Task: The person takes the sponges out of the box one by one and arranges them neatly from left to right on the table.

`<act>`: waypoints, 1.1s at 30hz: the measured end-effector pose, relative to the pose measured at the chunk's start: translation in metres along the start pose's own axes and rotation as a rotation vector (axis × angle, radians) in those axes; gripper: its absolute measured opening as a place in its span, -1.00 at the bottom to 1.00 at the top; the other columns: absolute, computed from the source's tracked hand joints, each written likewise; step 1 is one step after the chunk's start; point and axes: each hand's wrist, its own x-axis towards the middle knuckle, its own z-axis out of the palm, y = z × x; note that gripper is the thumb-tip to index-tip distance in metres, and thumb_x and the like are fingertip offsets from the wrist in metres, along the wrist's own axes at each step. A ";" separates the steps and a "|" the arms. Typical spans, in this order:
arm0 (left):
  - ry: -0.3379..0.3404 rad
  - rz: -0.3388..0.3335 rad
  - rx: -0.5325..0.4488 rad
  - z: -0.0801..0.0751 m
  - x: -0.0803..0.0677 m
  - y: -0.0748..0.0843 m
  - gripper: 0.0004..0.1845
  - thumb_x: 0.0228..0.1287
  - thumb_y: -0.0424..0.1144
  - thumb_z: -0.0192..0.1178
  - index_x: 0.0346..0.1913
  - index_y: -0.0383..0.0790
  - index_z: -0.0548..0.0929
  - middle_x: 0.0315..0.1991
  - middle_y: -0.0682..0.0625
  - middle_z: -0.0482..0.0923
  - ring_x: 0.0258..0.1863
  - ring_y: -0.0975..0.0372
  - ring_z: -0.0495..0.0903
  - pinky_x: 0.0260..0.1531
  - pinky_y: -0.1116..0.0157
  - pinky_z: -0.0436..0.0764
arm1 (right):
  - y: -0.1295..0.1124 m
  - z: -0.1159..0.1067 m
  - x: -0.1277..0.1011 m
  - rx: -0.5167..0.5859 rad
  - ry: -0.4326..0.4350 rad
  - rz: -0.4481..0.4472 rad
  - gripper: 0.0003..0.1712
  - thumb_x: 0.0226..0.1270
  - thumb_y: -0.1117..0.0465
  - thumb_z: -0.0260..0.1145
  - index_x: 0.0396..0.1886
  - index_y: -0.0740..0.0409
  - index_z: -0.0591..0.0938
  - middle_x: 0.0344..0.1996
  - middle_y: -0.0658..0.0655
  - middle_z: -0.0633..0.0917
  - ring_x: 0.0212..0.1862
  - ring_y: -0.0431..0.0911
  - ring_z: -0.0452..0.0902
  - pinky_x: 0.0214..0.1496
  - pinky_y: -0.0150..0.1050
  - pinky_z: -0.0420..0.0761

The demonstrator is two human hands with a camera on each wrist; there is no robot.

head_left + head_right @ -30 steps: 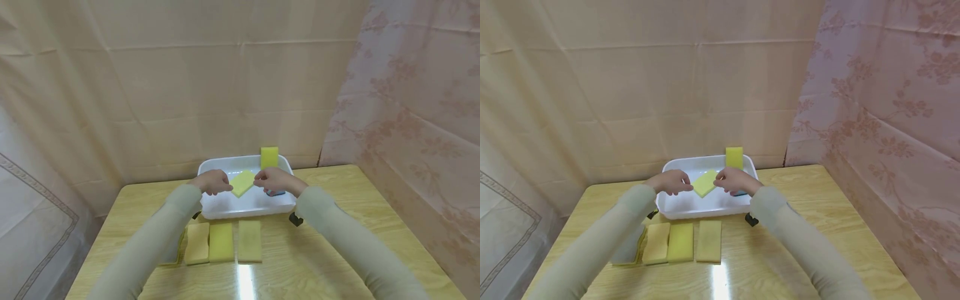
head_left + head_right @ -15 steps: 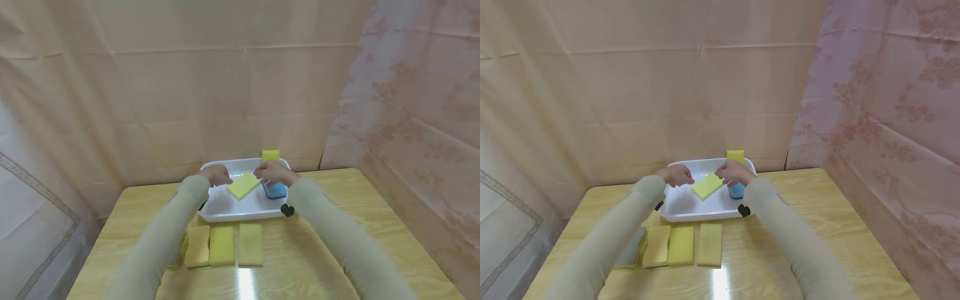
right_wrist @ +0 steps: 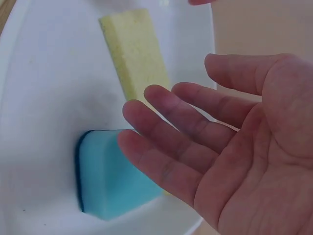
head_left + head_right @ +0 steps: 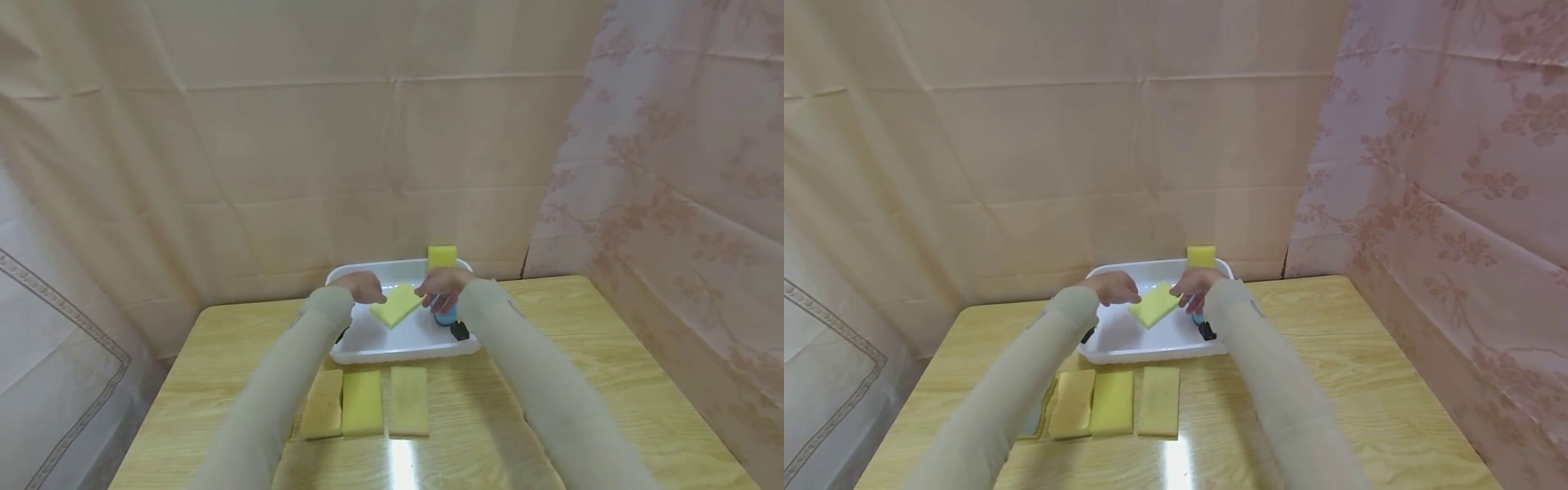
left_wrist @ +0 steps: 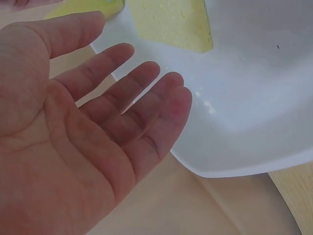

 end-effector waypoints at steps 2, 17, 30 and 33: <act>-0.001 -0.016 -0.006 0.000 0.001 0.001 -0.58 0.41 -0.04 0.13 0.15 -0.21 0.71 0.14 -0.03 0.67 0.14 0.13 0.60 0.19 0.19 0.52 | 0.003 0.001 0.001 0.018 -0.012 0.013 -0.47 0.58 0.09 0.13 0.32 0.40 0.42 0.19 0.37 0.60 0.00 0.11 0.66 0.10 -0.03 0.65; 0.040 -0.047 -0.135 0.013 0.013 0.009 -0.63 0.35 -0.08 0.17 0.03 -0.25 0.72 0.03 -0.04 0.68 0.01 0.14 0.60 0.11 0.16 0.55 | 0.022 0.028 0.020 0.409 0.126 0.132 -0.53 0.52 0.18 0.19 0.24 0.45 0.48 0.05 0.39 0.67 -0.26 0.04 0.72 0.12 -0.04 0.65; 0.076 -0.185 -0.279 0.032 0.025 0.002 -0.77 0.31 -0.25 0.10 -0.10 -0.26 0.67 -0.15 -0.05 0.63 -0.17 0.13 0.53 -0.04 0.19 0.54 | 0.015 0.051 0.032 0.649 0.238 0.202 -0.38 0.42 0.15 0.29 0.28 0.49 0.36 0.01 0.41 0.63 -0.06 0.17 0.67 0.10 0.04 0.66; 0.066 -0.194 -0.276 0.035 0.029 -0.001 -0.81 0.27 -0.28 0.08 -0.17 -0.24 0.65 -0.18 -0.05 0.60 -0.20 0.13 0.51 -0.10 0.20 0.53 | 0.014 0.052 0.031 0.653 0.253 0.206 -0.41 0.42 0.16 0.29 0.26 0.48 0.39 0.03 0.41 0.63 -0.06 0.17 0.67 0.11 0.02 0.65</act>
